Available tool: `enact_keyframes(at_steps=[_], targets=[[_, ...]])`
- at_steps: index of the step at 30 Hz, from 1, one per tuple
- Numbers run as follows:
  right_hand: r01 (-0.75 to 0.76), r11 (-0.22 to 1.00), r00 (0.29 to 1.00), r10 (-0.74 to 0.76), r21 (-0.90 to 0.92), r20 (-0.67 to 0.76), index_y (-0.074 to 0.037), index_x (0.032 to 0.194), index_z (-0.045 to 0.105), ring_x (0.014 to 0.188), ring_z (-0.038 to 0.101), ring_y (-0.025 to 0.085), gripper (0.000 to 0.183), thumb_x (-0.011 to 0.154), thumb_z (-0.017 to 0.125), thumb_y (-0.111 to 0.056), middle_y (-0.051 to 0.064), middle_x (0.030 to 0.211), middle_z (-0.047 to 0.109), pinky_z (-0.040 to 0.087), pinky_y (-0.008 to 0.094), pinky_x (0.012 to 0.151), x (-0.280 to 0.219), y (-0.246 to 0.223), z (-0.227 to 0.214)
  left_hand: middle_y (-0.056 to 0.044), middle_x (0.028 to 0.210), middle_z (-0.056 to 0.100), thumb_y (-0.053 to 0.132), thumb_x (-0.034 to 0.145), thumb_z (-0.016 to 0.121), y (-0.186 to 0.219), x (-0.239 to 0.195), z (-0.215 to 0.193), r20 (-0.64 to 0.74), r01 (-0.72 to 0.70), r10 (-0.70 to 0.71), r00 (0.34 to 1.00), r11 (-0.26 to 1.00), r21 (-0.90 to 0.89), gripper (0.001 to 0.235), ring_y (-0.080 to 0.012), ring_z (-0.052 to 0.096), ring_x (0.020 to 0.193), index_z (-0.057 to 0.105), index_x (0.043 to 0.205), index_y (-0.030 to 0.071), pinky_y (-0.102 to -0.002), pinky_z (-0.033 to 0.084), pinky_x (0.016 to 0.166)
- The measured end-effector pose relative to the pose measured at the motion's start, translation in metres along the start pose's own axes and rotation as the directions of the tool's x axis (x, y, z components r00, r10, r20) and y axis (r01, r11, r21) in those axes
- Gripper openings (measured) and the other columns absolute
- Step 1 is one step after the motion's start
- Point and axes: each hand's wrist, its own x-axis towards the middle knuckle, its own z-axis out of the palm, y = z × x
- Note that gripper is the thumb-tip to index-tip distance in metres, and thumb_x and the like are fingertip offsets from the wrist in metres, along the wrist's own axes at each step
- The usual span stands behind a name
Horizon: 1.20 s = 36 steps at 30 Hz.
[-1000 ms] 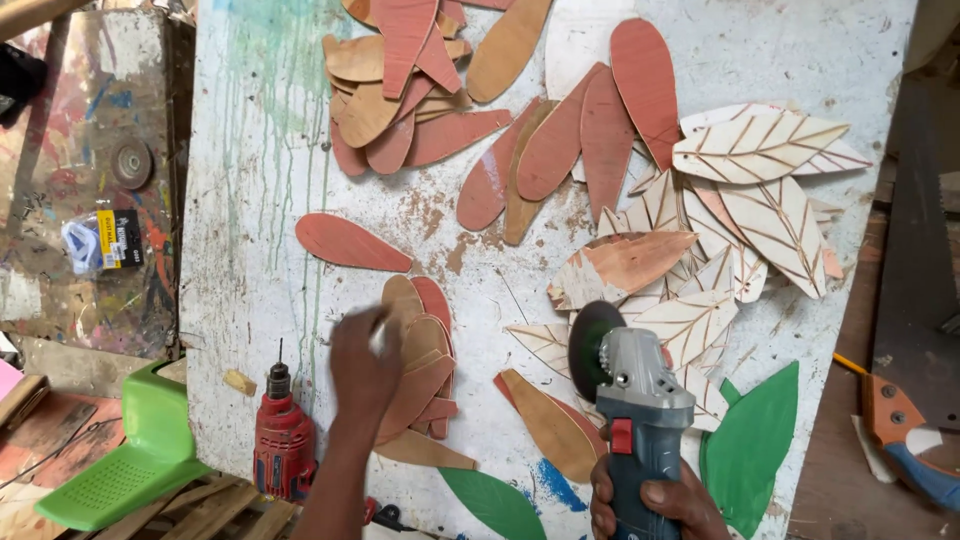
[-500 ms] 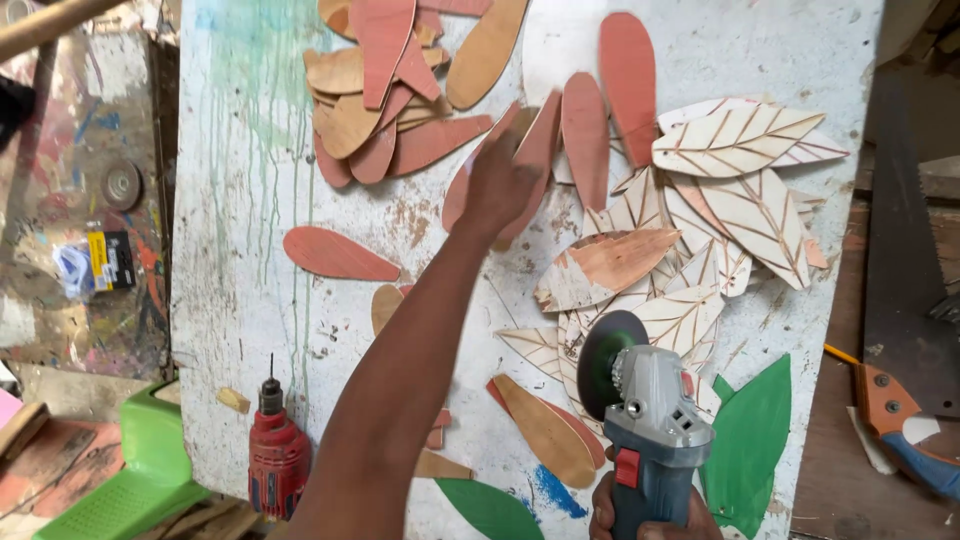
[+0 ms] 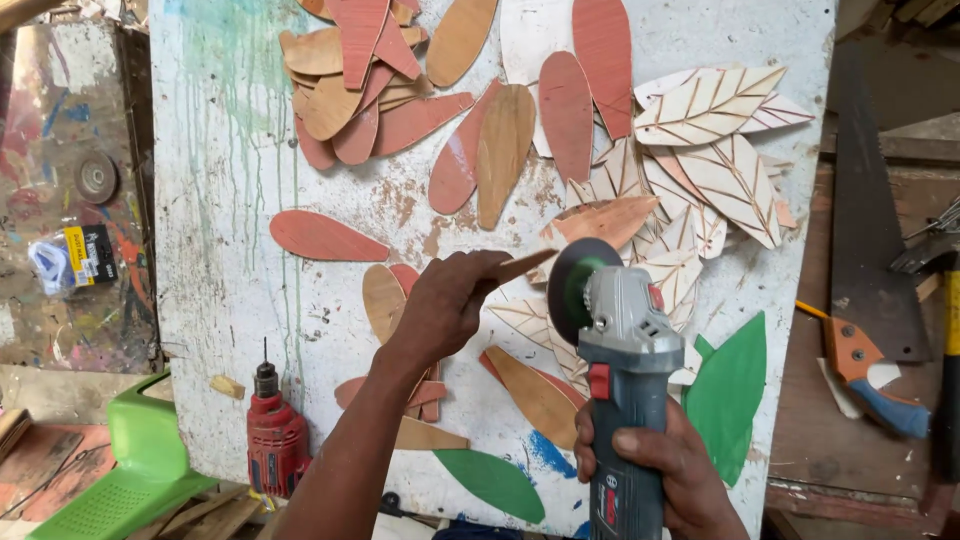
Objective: Grinding the edges of leaf-shaped cutouts using a handheld angle grinder on a workbench.
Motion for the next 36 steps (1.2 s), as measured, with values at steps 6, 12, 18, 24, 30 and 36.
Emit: enact_keyframes(at_steps=[6, 12, 18, 24, 30, 36], targets=[[-0.009, 0.998, 0.992, 0.002, 0.056, 0.128, 0.003, 0.128, 0.051, 0.067, 0.064, 0.033, 0.057, 0.080, 0.077, -0.011, 0.024, 0.089, 0.060, 0.055, 0.047, 0.060, -0.006, -0.001, -0.005, 0.000, 0.098, 0.071, 0.004, 0.102, 0.058, 0.008, -0.026, 0.005, -0.093, -0.132, 0.127, 0.988, 0.990, -0.057, 0.023, -0.0245, 0.056, 0.082, 0.063, 0.119, 0.019, -0.039, 0.038, 0.073], [-0.053, 0.988, 0.971, 0.017, 0.146, 0.237, 0.004, 0.140, 0.047, 0.075, 0.060, 0.031, 0.063, 0.088, 0.078, -0.012, 0.023, 0.094, 0.055, 0.052, 0.044, 0.068, -0.028, -0.001, -0.001, -0.008, 0.100, 0.069, -0.003, 0.100, 0.062, 0.005, -0.057, 0.038, -0.294, -0.125, 0.015, 0.956, 0.925, -0.359, 0.026, -0.0253, 0.062, 0.089, 0.066, 0.119, 0.013, -0.038, 0.050, 0.079], [-0.218, 0.976, 0.940, 0.210, -0.001, 0.270, -0.002, 0.144, 0.046, 0.072, 0.061, 0.033, 0.073, 0.088, 0.087, -0.024, 0.021, 0.092, 0.055, 0.052, 0.049, 0.064, -0.032, -0.004, -0.031, -0.004, 0.096, 0.073, -0.008, 0.095, 0.064, 0.026, -0.077, 0.074, -0.306, -0.053, -0.074, 0.949, 0.921, -0.385, 0.030, -0.0261, 0.064, 0.088, 0.067, 0.114, 0.015, -0.040, 0.048, 0.076], [-0.266, 0.963, 0.904, 0.262, -0.035, 0.338, -0.003, 0.141, 0.048, 0.073, 0.062, 0.035, 0.064, 0.090, 0.084, -0.021, 0.023, 0.094, 0.057, 0.050, 0.049, 0.066, -0.036, -0.002, -0.051, -0.002, 0.113, 0.072, -0.001, 0.101, 0.066, 0.020, -0.102, 0.073, -0.395, -0.048, -0.067, 0.916, 0.960, -0.275, 0.030, -0.0263, 0.062, 0.099, 0.066, 0.123, 0.019, -0.042, 0.049, 0.083], [-0.266, 0.950, 0.911, 0.303, -0.162, 0.281, -0.001, 0.139, 0.047, 0.073, 0.066, 0.037, 0.068, 0.086, 0.085, -0.022, 0.023, 0.093, 0.062, 0.055, 0.053, 0.064, -0.040, -0.003, -0.056, 0.002, 0.107, 0.073, -0.020, 0.080, 0.058, 0.018, -0.119, 0.103, -0.364, 0.064, -0.053, 0.930, 0.998, 0.018, 0.059, -0.0278, 0.056, 0.094, 0.065, 0.121, 0.023, -0.044, 0.038, 0.074], [-0.358, 0.914, 0.892, 0.396, -0.193, 0.220, -0.006, 0.136, 0.049, 0.073, 0.067, 0.038, 0.067, 0.082, 0.086, -0.022, 0.023, 0.092, 0.063, 0.058, 0.055, 0.064, -0.035, -0.003, -0.104, -0.005, 0.109, 0.071, -0.008, 0.098, 0.059, 0.037, -0.140, 0.091, -0.455, -0.010, 0.012, 0.890, 1.000, 0.007, 0.026, -0.0302, 0.057, 0.090, 0.063, 0.116, 0.011, -0.044, 0.037, 0.070]])
